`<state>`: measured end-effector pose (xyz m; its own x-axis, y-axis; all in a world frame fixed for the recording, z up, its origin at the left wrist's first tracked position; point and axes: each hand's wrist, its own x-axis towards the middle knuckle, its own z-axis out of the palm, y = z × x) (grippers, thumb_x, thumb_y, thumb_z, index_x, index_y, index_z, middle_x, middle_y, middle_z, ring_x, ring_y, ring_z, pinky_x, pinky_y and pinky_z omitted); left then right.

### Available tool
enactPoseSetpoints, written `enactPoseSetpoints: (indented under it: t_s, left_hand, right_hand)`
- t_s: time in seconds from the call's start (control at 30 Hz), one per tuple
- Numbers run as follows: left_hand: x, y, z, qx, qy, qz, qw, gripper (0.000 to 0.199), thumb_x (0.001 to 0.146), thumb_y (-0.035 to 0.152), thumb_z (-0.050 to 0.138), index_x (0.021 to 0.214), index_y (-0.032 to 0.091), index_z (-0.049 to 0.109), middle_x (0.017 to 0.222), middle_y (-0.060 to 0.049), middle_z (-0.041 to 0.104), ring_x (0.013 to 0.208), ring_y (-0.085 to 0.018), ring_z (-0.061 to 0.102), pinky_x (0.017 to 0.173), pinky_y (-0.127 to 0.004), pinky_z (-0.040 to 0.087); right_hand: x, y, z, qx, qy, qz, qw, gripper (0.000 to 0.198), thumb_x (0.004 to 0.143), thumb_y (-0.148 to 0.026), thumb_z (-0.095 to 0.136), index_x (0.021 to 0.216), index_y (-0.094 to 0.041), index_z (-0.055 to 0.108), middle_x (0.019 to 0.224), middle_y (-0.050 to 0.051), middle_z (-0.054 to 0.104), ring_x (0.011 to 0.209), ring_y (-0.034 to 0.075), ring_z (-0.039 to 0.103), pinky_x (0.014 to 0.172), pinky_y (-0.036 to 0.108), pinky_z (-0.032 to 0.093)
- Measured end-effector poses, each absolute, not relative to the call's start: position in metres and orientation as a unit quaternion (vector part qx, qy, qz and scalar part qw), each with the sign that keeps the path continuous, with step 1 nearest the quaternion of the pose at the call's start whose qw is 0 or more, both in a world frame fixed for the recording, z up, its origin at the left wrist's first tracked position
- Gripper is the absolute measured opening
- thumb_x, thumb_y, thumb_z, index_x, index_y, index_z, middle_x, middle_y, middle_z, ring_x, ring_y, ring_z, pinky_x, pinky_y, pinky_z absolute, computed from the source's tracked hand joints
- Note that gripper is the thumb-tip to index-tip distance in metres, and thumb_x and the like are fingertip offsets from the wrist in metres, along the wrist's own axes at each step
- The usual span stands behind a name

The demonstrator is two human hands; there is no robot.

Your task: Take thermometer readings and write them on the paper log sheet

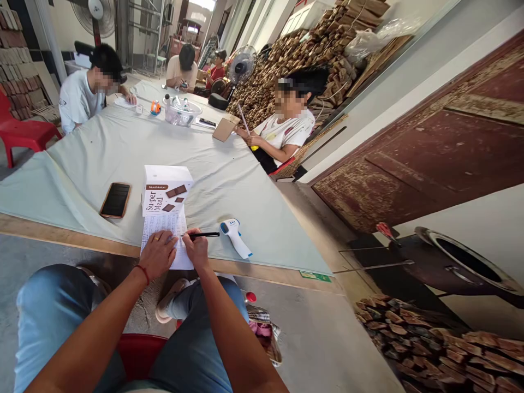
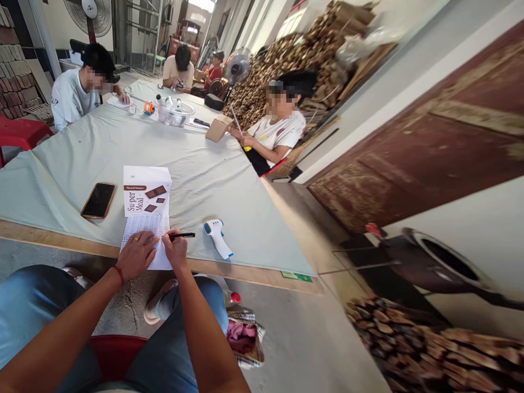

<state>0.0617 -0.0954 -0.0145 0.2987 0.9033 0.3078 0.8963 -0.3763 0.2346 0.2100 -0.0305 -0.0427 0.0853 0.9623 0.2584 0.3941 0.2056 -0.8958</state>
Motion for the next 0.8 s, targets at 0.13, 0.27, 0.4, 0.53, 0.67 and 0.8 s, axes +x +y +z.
enactPoseSetpoints:
  t_s: [0.13, 0.27, 0.4, 0.53, 0.67, 0.8]
  left_hand:
    - [0.0615, -0.0952, -0.0153, 0.807, 0.557, 0.194, 0.008, 0.033, 0.095, 0.028, 0.047, 0.124, 0.021, 0.059, 0.128, -0.010, 0.057, 0.121, -0.026, 0.049, 0.104, -0.044, 0.038]
    - [0.0617, -0.0955, -0.0147, 0.806, 0.559, 0.194, 0.009, 0.033, 0.095, 0.028, 0.047, 0.125, 0.020, 0.060, 0.128, -0.010, 0.057, 0.121, -0.026, 0.049, 0.105, -0.044, 0.039]
    - [0.0617, -0.0958, -0.0135, 0.807, 0.557, 0.197, 0.011, 0.032, 0.095, 0.028, 0.048, 0.124, 0.021, 0.060, 0.127, -0.010, 0.058, 0.121, -0.026, 0.050, 0.104, -0.044, 0.039]
    - [0.0615, -0.0958, -0.0129, 0.807, 0.555, 0.200, 0.013, 0.032, 0.095, 0.028, 0.048, 0.123, 0.021, 0.060, 0.127, -0.010, 0.057, 0.121, -0.026, 0.050, 0.104, -0.045, 0.040]
    - [0.0611, -0.0956, -0.0140, 0.806, 0.554, 0.208, 0.018, 0.032, 0.094, 0.028, 0.048, 0.123, 0.022, 0.060, 0.126, -0.010, 0.057, 0.120, -0.027, 0.050, 0.104, -0.045, 0.040]
    - [0.0612, -0.0956, -0.0147, 0.804, 0.555, 0.214, 0.021, 0.032, 0.094, 0.028, 0.048, 0.124, 0.023, 0.060, 0.126, -0.010, 0.057, 0.120, -0.026, 0.050, 0.104, -0.045, 0.039]
  right_hand:
    - [0.2095, -0.0310, -0.0430, -0.556, -0.601, 0.301, 0.490, 0.017, 0.069, -0.040, 0.049, 0.068, -0.024, 0.054, 0.059, -0.001, 0.061, 0.060, 0.019, 0.058, 0.064, 0.030, 0.048]
    - [0.2098, -0.0319, -0.0424, -0.565, -0.586, 0.295, 0.501, 0.019, 0.070, -0.041, 0.049, 0.068, -0.023, 0.054, 0.060, 0.000, 0.062, 0.063, 0.019, 0.059, 0.064, 0.029, 0.048]
    - [0.2102, -0.0325, -0.0407, -0.568, -0.588, 0.294, 0.495, 0.019, 0.070, -0.041, 0.049, 0.067, -0.023, 0.055, 0.059, 0.000, 0.062, 0.062, 0.019, 0.059, 0.062, 0.029, 0.047]
    - [0.2098, -0.0330, -0.0395, -0.570, -0.591, 0.293, 0.489, 0.019, 0.070, -0.041, 0.049, 0.067, -0.023, 0.055, 0.059, 0.000, 0.062, 0.062, 0.019, 0.059, 0.063, 0.029, 0.047]
    - [0.2093, -0.0330, -0.0406, -0.574, -0.587, 0.289, 0.492, 0.018, 0.070, -0.040, 0.050, 0.068, -0.023, 0.055, 0.060, 0.000, 0.063, 0.062, 0.019, 0.059, 0.064, 0.029, 0.049]
    - [0.2095, -0.0323, -0.0422, -0.570, -0.585, 0.295, 0.496, 0.018, 0.070, -0.040, 0.049, 0.068, -0.024, 0.055, 0.061, 0.000, 0.063, 0.062, 0.018, 0.059, 0.064, 0.029, 0.050]
